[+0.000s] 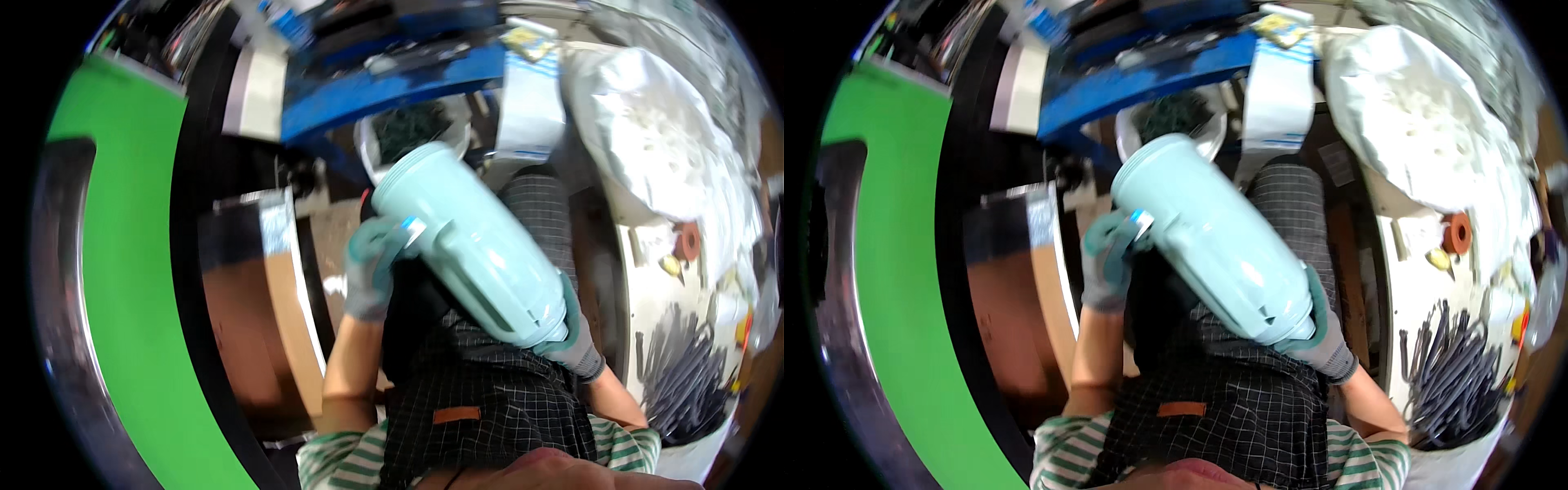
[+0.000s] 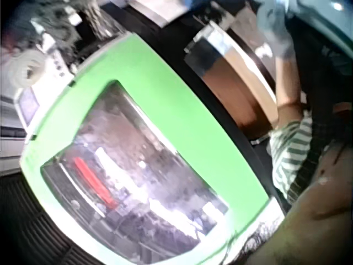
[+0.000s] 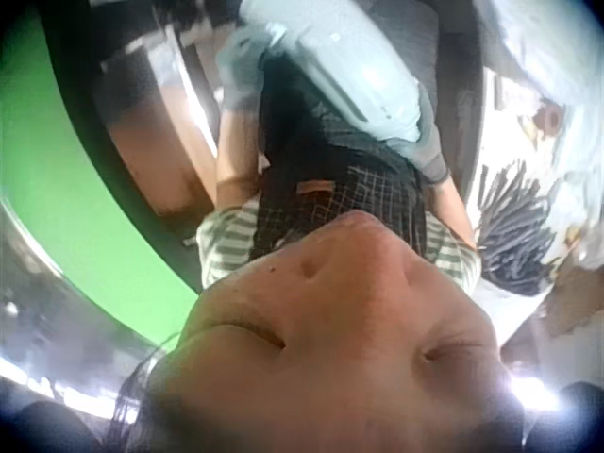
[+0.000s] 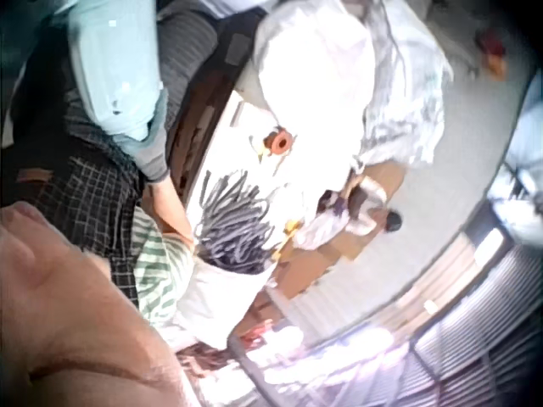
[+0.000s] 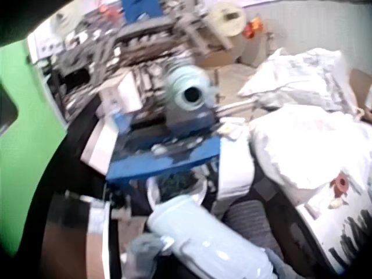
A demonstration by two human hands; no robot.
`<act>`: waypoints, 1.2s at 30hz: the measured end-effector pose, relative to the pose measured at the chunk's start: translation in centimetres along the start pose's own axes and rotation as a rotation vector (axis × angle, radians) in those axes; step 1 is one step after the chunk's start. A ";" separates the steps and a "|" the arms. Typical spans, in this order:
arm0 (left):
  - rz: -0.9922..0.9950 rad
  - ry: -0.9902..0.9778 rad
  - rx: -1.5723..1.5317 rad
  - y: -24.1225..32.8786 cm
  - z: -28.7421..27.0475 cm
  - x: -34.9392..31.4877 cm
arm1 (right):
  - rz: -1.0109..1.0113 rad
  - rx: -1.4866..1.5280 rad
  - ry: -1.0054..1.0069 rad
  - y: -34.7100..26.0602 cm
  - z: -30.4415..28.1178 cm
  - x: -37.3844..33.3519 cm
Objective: The person assembles light blue plastic kettles by hand. They pick up a kettle body, insert a grey handle, and place the assembled unit onto a blue machine. This process is repeated for multiple units throughout the clip.
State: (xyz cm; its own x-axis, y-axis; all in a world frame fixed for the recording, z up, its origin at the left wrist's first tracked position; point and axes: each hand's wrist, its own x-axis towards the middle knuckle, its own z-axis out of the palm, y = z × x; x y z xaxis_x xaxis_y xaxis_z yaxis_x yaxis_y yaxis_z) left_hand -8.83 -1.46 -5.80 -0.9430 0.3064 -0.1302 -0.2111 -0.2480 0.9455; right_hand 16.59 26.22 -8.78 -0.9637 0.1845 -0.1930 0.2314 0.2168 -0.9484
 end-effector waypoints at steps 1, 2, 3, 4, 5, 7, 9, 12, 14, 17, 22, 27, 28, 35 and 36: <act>-0.012 0.012 0.083 0.0 -0.3 0.0 | -0.102 -0.004 0.005 0.8 0.4 0.2; 0.022 0.006 0.066 -0.4 -0.6 -0.3 | -0.109 -0.028 -0.005 1.2 0.7 0.1; -0.023 0.020 0.028 -0.3 -0.4 -0.3 | -0.122 -0.055 0.001 1.5 0.8 -0.1; -0.069 0.030 -0.010 -0.1 -0.3 -0.4 | -0.134 -0.080 0.010 1.5 0.8 -0.2; -0.061 0.036 -0.024 -0.3 -0.6 -0.4 | -0.128 -0.110 0.015 1.1 1.0 -0.1; -0.047 0.042 -0.049 -0.7 -0.9 -0.5 | -0.120 -0.162 0.017 0.5 1.4 -0.1; 0.009 -0.025 0.008 -0.5 -1.4 -0.4 | -0.138 -0.201 0.018 0.4 1.6 0.1; 0.040 -0.077 0.080 -0.2 -1.7 -0.3 | -0.176 -0.246 0.022 0.5 1.6 0.1; 0.044 -0.083 0.096 -0.3 -1.9 -0.3 | -0.180 -0.254 0.028 0.3 1.9 0.2; 0.038 -0.073 0.071 -0.3 -2.2 -0.5 | -0.138 -0.272 0.035 -0.5 2.2 0.1; -0.062 -0.030 0.031 0.6 -1.8 -1.1 | -0.188 -0.368 0.072 -0.4 2.8 -0.4; 0.245 0.041 0.690 -0.4 -3.9 -1.1 | -0.157 -0.285 0.073 0.5 2.9 -0.8; 0.370 0.068 0.833 -0.9 -4.9 -1.1 | -0.155 -0.249 0.077 0.6 2.6 -0.9; 0.377 0.114 0.498 -4.7 -4.1 1.6 | 0.417 0.656 -0.158 3.9 -3.3 0.2; 0.258 0.043 0.259 -4.4 -2.6 2.0 | 0.416 0.744 -0.079 1.3 -3.5 0.8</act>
State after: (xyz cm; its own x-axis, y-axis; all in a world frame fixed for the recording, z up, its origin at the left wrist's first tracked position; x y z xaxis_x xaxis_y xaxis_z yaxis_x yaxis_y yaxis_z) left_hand -10.48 -2.18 -11.00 -0.9679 0.2234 0.1152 0.1021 -0.0692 0.9924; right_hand 16.57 29.99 -9.26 -0.8326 0.0361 -0.5527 0.4473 -0.5449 -0.7093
